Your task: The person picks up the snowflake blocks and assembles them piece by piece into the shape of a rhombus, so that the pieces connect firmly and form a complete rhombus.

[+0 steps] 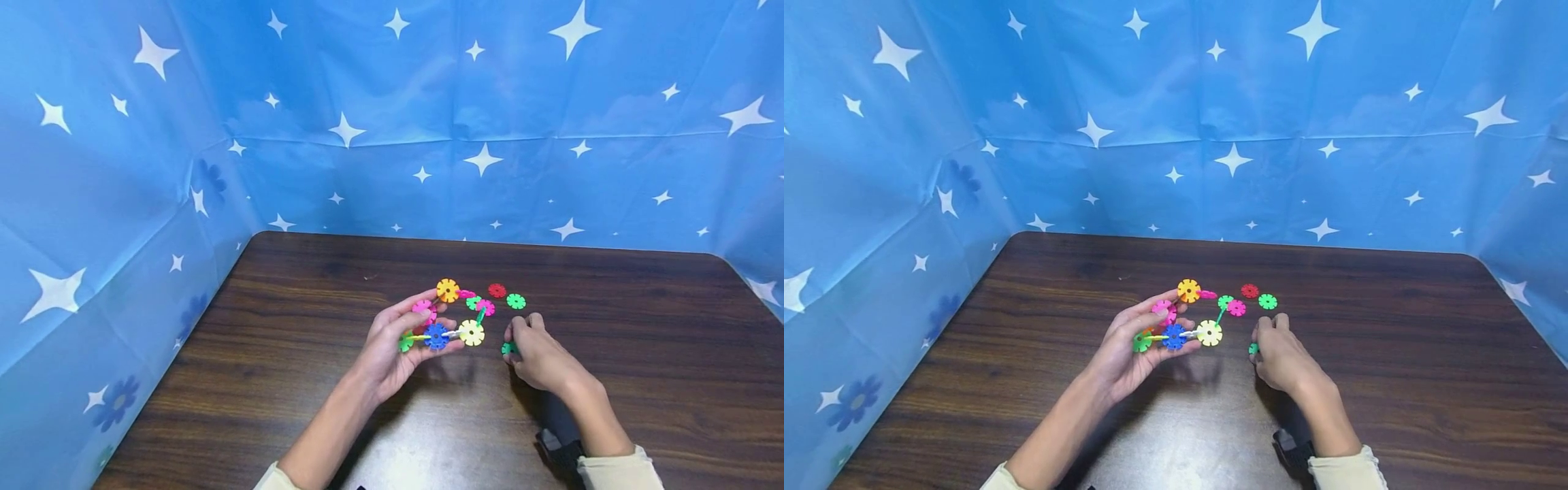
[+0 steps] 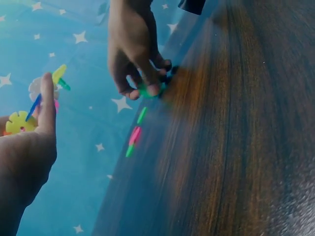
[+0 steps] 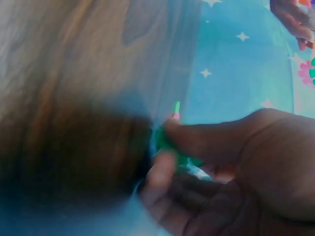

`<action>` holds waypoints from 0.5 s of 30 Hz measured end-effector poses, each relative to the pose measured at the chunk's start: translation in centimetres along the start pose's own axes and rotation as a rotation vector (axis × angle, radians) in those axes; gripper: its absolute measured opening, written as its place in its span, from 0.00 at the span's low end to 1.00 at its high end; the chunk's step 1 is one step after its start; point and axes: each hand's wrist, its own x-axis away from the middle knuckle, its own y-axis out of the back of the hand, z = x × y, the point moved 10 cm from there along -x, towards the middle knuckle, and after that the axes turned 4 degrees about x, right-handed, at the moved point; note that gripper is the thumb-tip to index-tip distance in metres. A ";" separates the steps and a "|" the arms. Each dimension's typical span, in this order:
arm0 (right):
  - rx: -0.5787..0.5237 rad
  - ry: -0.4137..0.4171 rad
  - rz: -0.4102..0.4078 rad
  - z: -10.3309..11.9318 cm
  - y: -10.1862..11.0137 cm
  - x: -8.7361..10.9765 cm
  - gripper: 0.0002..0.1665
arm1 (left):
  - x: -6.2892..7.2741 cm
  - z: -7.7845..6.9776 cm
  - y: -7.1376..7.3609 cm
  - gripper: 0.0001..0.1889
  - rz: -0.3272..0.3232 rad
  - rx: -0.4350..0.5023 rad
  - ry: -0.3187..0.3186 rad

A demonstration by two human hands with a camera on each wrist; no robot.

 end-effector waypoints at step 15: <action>-0.673 0.167 -0.298 2.0 5.7 0.5 0.19 | 0.0 0.8 0.0 0.24 -0.033 0.001 0.016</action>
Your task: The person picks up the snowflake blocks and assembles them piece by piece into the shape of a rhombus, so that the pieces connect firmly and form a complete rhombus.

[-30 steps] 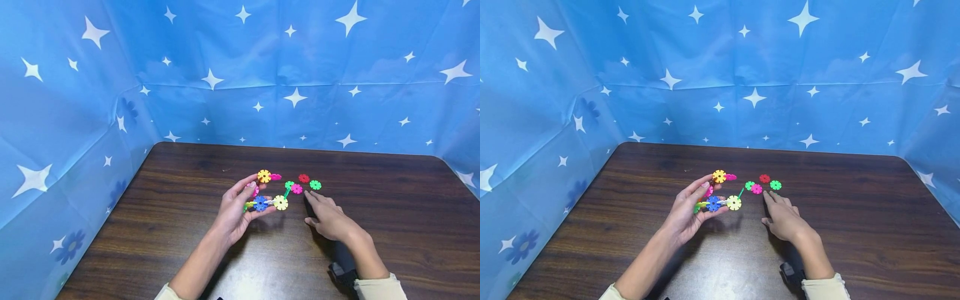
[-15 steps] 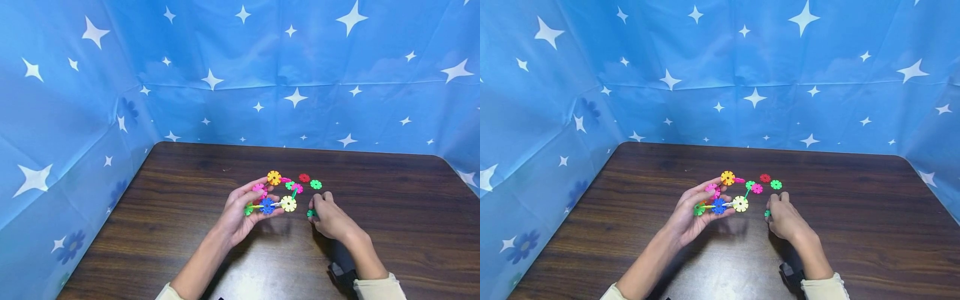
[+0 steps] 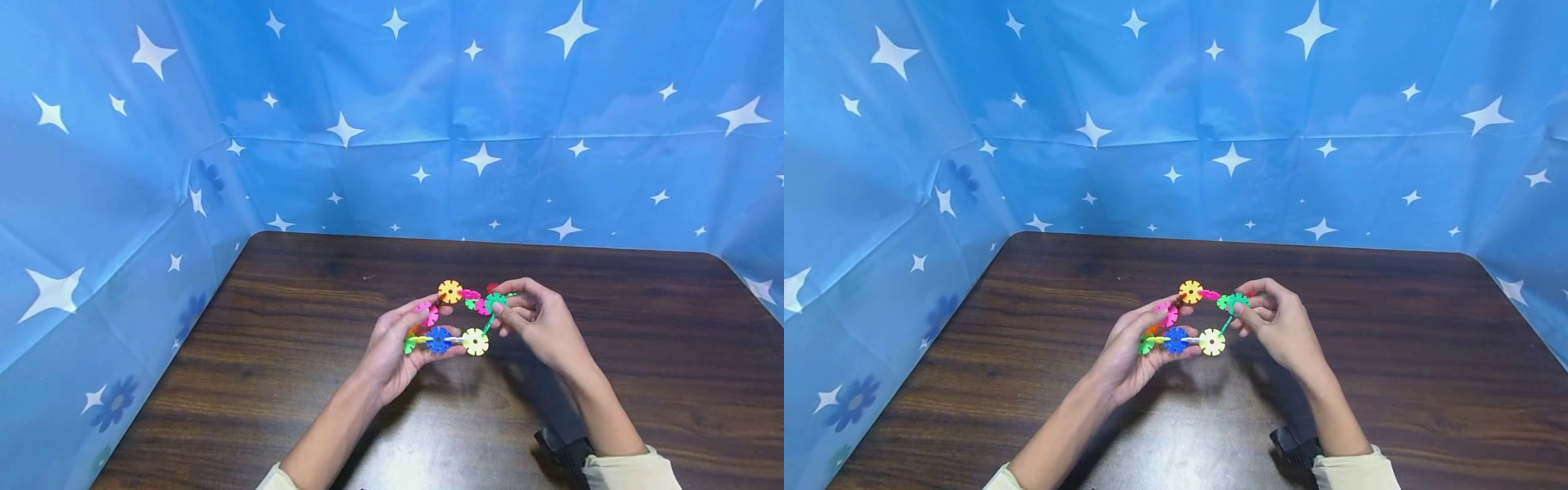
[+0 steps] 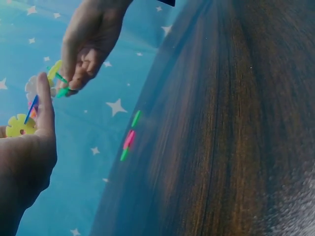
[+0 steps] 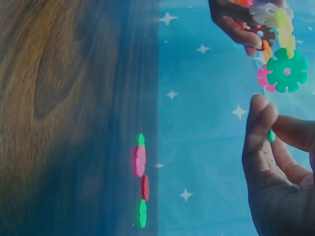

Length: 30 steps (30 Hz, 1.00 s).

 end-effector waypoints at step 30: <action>-0.095 0.027 -0.004 0.7 0.1 -0.1 0.19 | 0.1 0.6 -0.5 0.24 0.038 -0.101 -0.004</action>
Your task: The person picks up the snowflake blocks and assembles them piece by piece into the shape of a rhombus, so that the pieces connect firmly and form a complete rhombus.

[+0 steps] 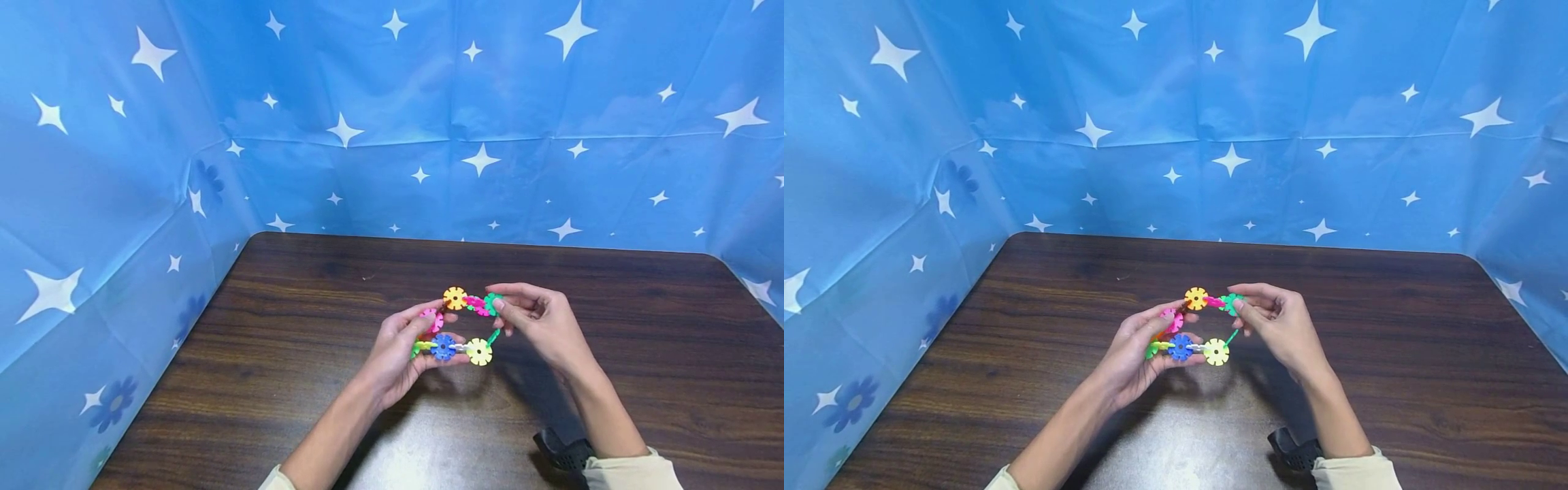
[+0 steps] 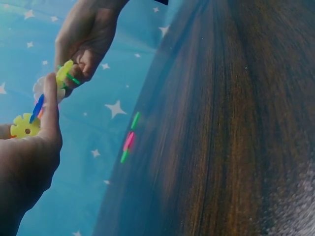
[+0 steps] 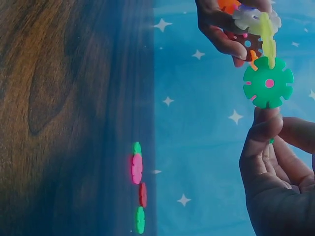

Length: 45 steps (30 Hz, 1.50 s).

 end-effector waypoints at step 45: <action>0.077 -0.049 -0.048 -0.6 -0.3 0.3 0.17 | 0.1 0.5 -0.2 0.24 0.011 -0.103 0.039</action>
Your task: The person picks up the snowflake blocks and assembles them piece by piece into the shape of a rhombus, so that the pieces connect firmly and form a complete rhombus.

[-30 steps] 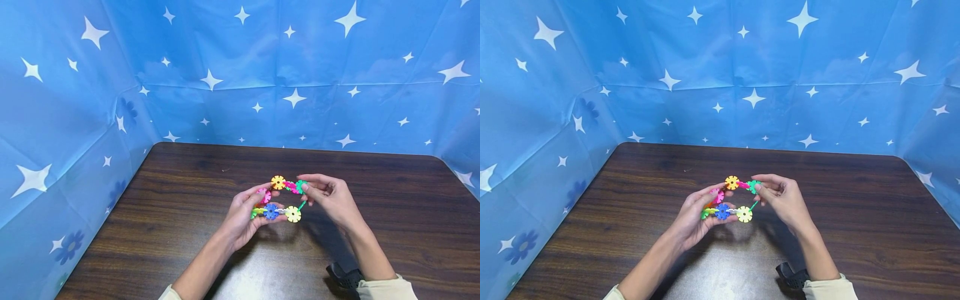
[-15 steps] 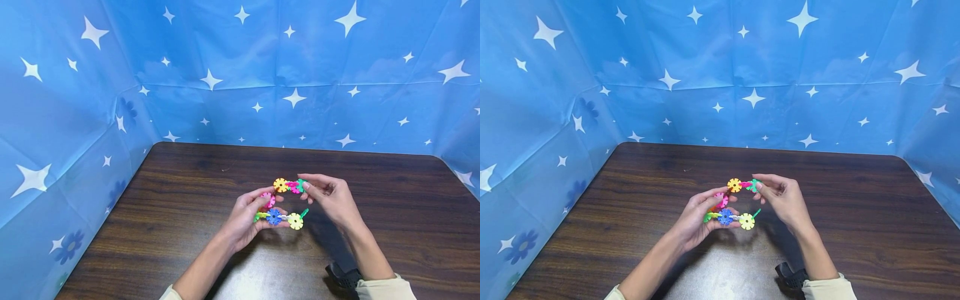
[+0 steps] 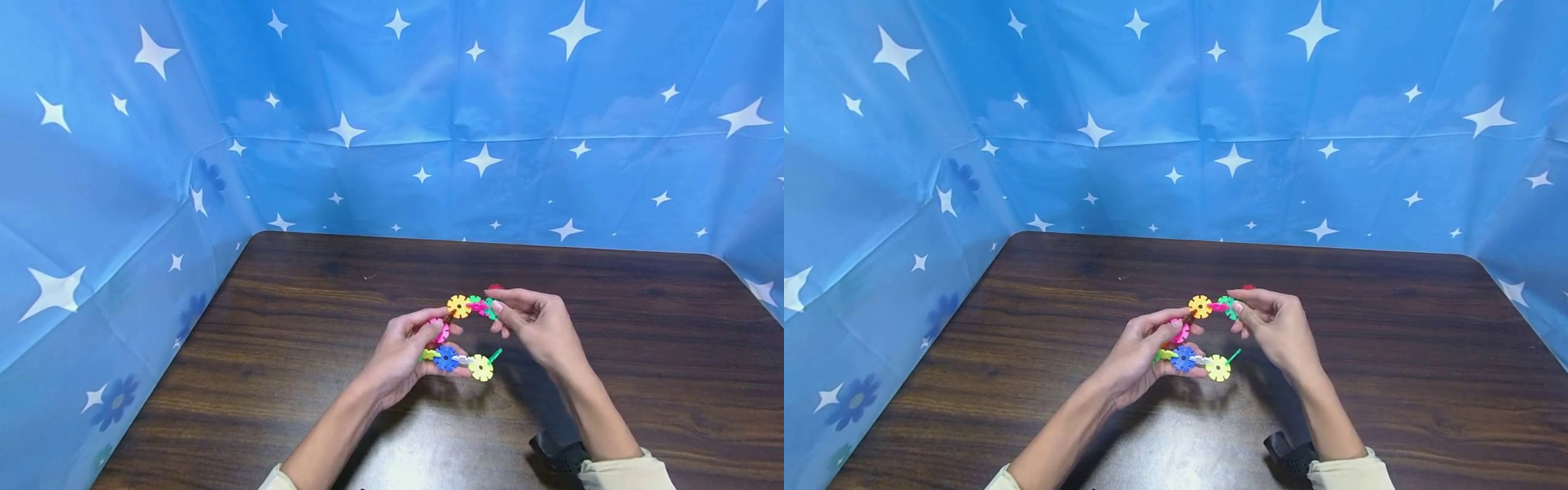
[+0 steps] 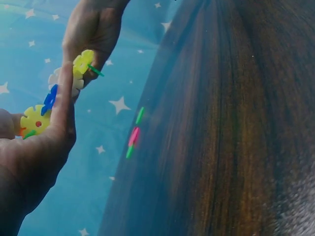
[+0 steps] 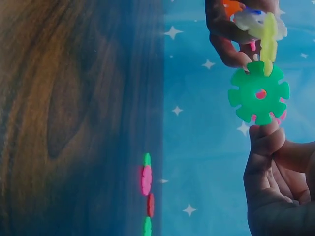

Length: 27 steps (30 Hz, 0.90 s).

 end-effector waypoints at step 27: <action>0.424 -0.043 0.076 -2.8 1.8 -0.3 0.29 | -0.2 0.4 0.5 0.25 -0.047 0.088 0.006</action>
